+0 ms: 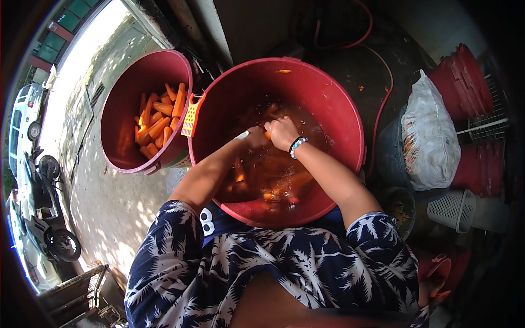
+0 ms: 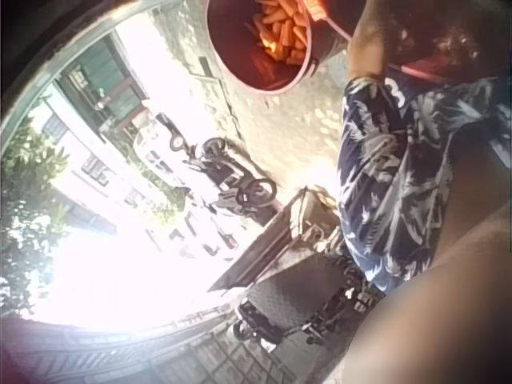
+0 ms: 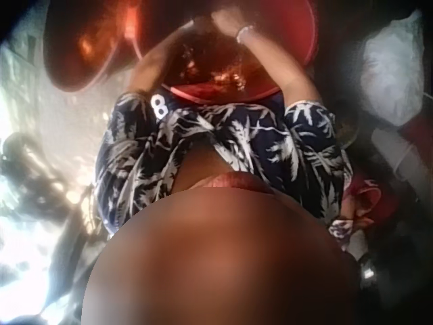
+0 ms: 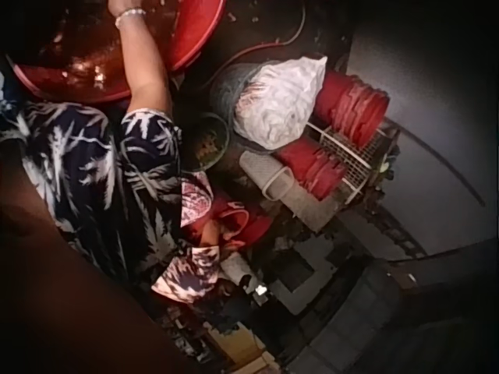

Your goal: Peeling and washing carrots in buckets of water.

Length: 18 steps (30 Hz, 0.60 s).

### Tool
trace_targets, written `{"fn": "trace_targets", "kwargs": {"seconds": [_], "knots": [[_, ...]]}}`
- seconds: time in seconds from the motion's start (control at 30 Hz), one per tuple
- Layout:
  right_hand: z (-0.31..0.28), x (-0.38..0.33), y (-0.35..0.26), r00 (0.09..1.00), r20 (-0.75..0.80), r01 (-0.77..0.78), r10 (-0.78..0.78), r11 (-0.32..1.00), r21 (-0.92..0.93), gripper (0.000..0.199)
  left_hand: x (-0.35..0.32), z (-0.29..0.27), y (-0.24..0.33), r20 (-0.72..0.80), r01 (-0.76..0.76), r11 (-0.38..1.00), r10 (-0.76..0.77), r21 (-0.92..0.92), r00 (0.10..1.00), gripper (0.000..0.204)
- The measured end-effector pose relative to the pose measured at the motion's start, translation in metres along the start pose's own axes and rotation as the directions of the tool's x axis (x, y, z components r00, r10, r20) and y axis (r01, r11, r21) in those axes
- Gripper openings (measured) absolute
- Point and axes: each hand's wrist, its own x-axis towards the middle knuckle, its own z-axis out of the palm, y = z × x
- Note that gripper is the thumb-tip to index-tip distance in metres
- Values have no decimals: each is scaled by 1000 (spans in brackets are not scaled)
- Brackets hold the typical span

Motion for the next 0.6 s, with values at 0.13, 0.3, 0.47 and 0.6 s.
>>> {"fn": "trace_targets", "kwargs": {"seconds": [0.13, 0.3, 0.47, 0.6], "knots": [[-18, 11, 17, 742, 670, -322, -30, 860, 395, 30, -26, 7, 20, -310, -13, 876, 185, 482, 933, 25], [-60, 6, 24, 983, 161, -21, -85, 827, 562, 42, -30, -44, -3, -71, -323, 937, 316, -132, 946, 37], [-45, 13, 47, 977, 69, -61, 201, -46, 997, 12, -48, -50, 10, -389, -506, 419, 335, -754, 858, 32], [-33, 20, 25, 880, 191, -37, 436, -337, 941, 16, -25, -31, 8, -463, -352, 415, -205, -839, 862, 45]]}}
